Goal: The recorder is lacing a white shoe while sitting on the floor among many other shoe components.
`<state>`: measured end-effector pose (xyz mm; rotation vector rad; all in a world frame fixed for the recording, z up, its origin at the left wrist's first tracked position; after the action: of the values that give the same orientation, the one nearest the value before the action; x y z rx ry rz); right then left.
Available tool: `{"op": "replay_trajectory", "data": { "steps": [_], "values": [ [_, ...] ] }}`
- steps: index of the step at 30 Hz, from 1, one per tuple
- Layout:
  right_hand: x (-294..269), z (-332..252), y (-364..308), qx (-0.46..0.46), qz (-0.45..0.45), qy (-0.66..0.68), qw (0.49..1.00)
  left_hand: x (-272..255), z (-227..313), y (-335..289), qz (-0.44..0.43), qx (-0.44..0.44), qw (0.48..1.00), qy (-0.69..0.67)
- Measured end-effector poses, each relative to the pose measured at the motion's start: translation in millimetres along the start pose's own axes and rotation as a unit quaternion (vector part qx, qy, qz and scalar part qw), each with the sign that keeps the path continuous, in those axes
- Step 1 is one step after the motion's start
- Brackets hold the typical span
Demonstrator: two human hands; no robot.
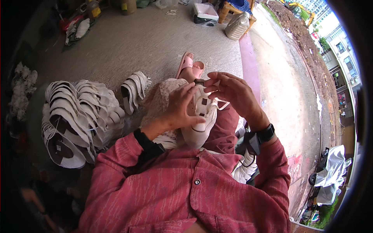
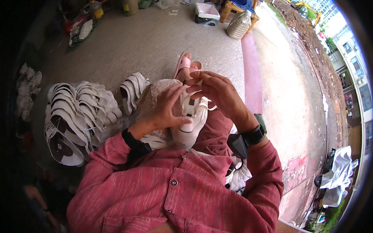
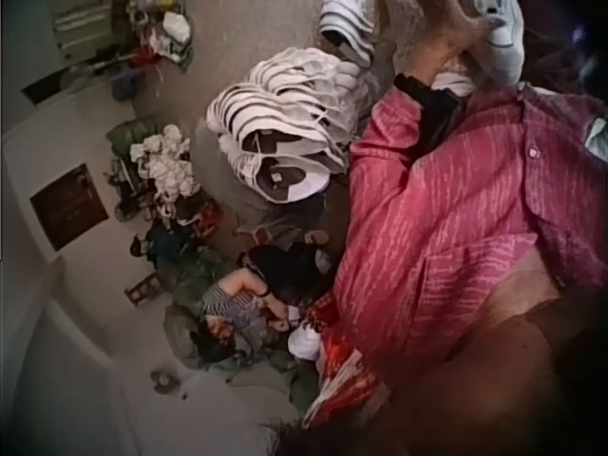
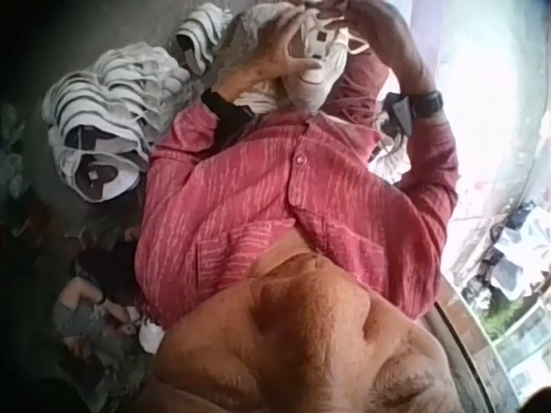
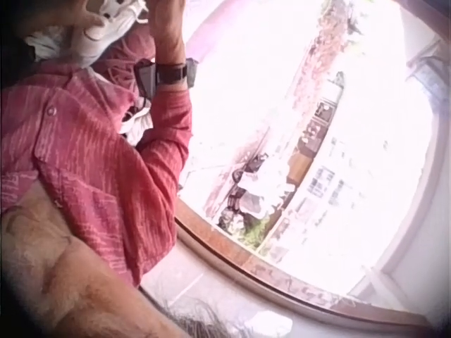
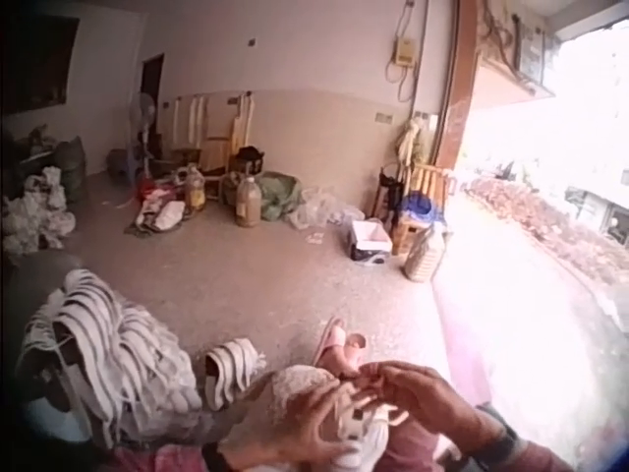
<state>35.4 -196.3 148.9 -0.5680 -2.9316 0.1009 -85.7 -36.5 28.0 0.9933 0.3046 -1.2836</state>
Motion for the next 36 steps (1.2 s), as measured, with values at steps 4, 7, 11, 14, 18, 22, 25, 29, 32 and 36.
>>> {"op": "replay_trajectory", "data": {
  "steps": [4, 7, 11, 14, 18, 22, 25, 29, 32, 36],
  "values": [
    [2, 1, -6, -0.032, -0.078, 0.202, 0.976, -49, 30, 22, 0.105, 0.007, 0.991, -0.083],
    [8, 5, -7, -0.043, -0.083, 0.278, 0.956, -62, 44, 32, 0.091, 0.059, 0.992, -0.066],
    [12, 18, -9, -0.048, -0.081, 0.303, 0.948, -60, 61, 36, 0.071, 0.039, 0.992, -0.100],
    [19, 22, -13, -0.073, -0.086, 0.197, 0.974, -51, 56, 37, 0.070, 0.000, 0.984, -0.163],
    [20, 31, -17, -0.115, 0.028, -0.053, 0.992, -43, 55, 41, 0.088, 0.035, 0.977, -0.191],
    [18, 39, -20, -0.186, 0.072, -0.068, 0.978, -43, 62, 43, 0.052, 0.004, 0.972, -0.231],
    [18, 35, -21, -0.165, 0.114, -0.073, 0.977, -40, 62, 43, 0.049, -0.006, 0.963, -0.265],
    [14, 34, -23, -0.116, 0.096, -0.014, 0.988, -38, 58, 42, 0.048, -0.032, 0.955, -0.291],
    [13, 29, -28, -0.092, 0.062, 0.021, 0.994, -36, 51, 43, 0.040, -0.057, 0.896, -0.438],
    [10, 28, -31, -0.075, 0.024, -0.011, 0.997, -44, 52, 42, -0.016, -0.099, 0.848, -0.521]
  ]
}}
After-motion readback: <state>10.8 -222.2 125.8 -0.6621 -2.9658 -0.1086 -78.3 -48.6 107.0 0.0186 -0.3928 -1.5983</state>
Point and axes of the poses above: each hand's wrist, its own y-axis towards the middle knuckle, its own x-axis out of the palm, z = x × y, the point moved 1 cm from there along y, towards the middle knuckle, and after that the axes turned 9 degrees about -z, right-handed, at the moved point
